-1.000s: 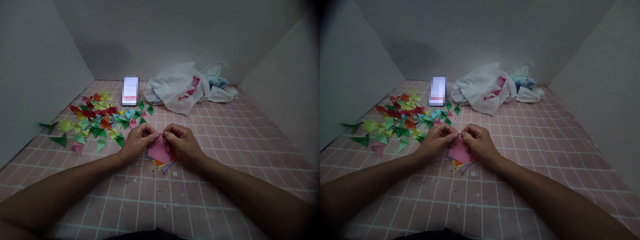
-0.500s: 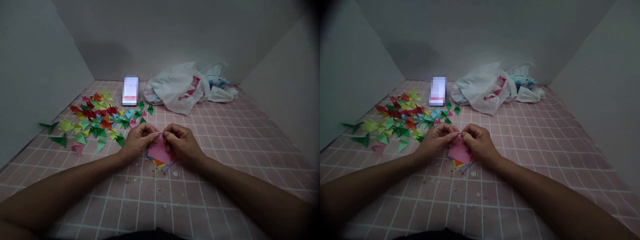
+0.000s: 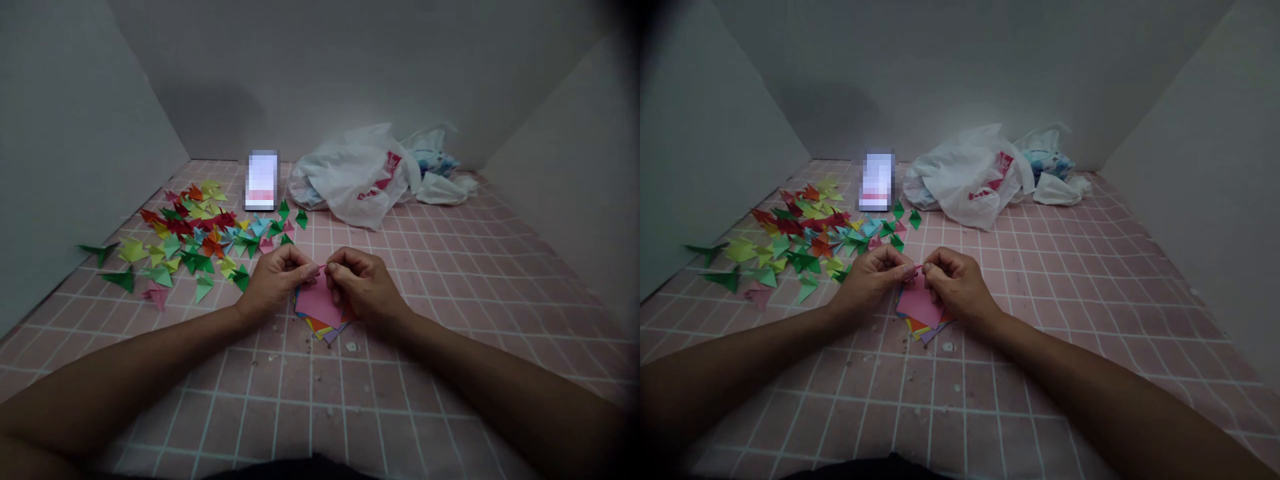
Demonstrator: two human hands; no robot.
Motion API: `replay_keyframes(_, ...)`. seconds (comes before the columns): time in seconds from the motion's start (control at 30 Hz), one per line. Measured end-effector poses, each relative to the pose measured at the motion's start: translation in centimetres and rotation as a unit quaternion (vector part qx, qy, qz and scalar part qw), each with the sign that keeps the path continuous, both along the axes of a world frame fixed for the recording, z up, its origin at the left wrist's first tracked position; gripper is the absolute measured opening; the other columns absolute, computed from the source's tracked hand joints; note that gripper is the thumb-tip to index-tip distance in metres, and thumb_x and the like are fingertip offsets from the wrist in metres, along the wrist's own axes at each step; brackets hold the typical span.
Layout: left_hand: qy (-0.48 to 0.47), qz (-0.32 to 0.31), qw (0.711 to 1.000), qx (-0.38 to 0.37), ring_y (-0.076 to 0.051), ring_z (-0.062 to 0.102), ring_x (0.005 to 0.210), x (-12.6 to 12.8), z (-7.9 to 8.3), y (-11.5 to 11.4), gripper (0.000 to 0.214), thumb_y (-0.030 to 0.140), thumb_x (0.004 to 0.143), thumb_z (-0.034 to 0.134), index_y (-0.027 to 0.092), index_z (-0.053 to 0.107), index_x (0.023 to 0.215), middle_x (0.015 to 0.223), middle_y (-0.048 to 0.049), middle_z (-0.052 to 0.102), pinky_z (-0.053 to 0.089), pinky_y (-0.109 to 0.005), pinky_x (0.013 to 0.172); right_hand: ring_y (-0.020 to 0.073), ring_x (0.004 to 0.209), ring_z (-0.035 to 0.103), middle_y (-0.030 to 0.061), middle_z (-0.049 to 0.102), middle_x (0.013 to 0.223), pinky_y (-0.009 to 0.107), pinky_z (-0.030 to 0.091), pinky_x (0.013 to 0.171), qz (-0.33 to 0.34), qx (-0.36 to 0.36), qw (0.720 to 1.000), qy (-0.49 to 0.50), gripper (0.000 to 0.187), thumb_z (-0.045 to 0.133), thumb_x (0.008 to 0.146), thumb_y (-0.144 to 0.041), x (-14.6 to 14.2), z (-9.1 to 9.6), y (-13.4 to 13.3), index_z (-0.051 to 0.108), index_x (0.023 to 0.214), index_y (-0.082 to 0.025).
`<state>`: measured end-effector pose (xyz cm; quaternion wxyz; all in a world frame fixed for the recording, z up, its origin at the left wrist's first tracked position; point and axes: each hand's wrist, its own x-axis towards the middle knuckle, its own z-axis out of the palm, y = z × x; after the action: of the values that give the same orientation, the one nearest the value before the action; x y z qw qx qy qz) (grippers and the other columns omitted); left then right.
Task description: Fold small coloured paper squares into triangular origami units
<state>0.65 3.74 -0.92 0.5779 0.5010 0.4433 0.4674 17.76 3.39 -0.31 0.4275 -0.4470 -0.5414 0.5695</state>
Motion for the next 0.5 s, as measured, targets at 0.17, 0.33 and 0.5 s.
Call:
replay_keyframes(0.17,0.015,-0.015,1.000,0.010,-0.011,0.062,0.064,-0.10,-0.11,0.06,0.024,0.030,0.075,0.078,0.016,0.060,0.072,0.067,0.0007,0.067,0.050,-0.025,0.063,0.0091,0.042,0.051,-0.0052,0.056,0.055,0.022,0.040,0.042,0.030,0.005,0.999,0.013,0.019,0.060,0.084,-0.033,0.15,0.00,0.01,0.056,0.073,-0.020)
replay_keyframes(0.33,0.017,-0.046,0.999,0.013,-0.011,0.062,0.063,-0.11,-0.20,0.15,0.026,0.032,0.075,0.078,0.016,0.058,0.072,0.066,0.0009,0.066,0.049,-0.023,0.061,0.0098,0.044,0.051,-0.0047,0.055,0.056,0.023,0.041,0.043,0.044,0.027,0.998,-0.042,0.021,0.063,0.084,-0.036,0.24,0.14,0.00,0.055,0.073,-0.019)
replay_keyframes(0.5,0.001,-0.055,0.998,0.007,-0.010,0.062,0.065,-0.05,-0.27,0.31,0.024,0.032,0.078,0.075,0.016,0.058,0.080,0.070,0.0013,0.065,0.049,-0.022,0.064,0.0097,0.044,0.051,-0.0033,0.055,0.055,0.022,0.039,0.043,0.023,0.076,0.990,-0.113,0.024,0.056,0.088,-0.032,0.40,0.38,-0.10,0.055,0.069,-0.019)
